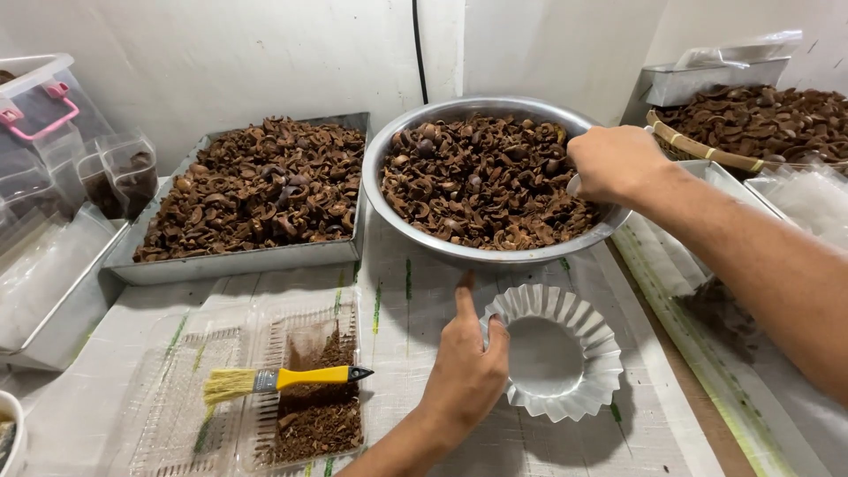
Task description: Bagging dried plant parts from a large bowl into small plastic bags using a spoon and paper liners.
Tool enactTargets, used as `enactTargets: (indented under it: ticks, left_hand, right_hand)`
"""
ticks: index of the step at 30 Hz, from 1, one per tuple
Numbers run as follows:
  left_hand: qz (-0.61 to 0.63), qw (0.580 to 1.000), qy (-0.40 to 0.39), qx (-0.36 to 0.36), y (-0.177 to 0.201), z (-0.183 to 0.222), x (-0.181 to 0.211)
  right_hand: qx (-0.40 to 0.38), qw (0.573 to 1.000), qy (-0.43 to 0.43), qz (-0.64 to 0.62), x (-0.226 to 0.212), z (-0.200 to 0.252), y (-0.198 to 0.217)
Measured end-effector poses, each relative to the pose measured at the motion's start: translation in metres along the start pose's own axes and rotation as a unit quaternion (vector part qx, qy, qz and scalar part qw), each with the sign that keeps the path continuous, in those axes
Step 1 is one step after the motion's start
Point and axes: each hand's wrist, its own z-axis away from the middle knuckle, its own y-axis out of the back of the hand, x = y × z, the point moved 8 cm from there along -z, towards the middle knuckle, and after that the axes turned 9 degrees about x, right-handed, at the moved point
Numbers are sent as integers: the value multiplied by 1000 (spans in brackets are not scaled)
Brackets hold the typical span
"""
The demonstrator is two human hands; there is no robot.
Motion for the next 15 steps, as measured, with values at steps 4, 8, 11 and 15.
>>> enactTargets:
  ticks: [4, 8, 11, 15]
  left_hand:
    - [41, 999, -32, 9, 1, -2, 1]
    - [51, 998, -44, 5, -1, -2, 2]
    - [37, 998, -41, 9, 0, -1, 2]
    - [66, 996, -57, 17, 1, -3, 2]
  right_hand:
    - [-34, 998, -16, -40, -6, 4, -4]
    - [-42, 996, 1, -80, -15, 3, -10]
    - [-66, 989, 4, -130, -24, 6, -12]
    - [-79, 984, 12, -157, -27, 6, -14]
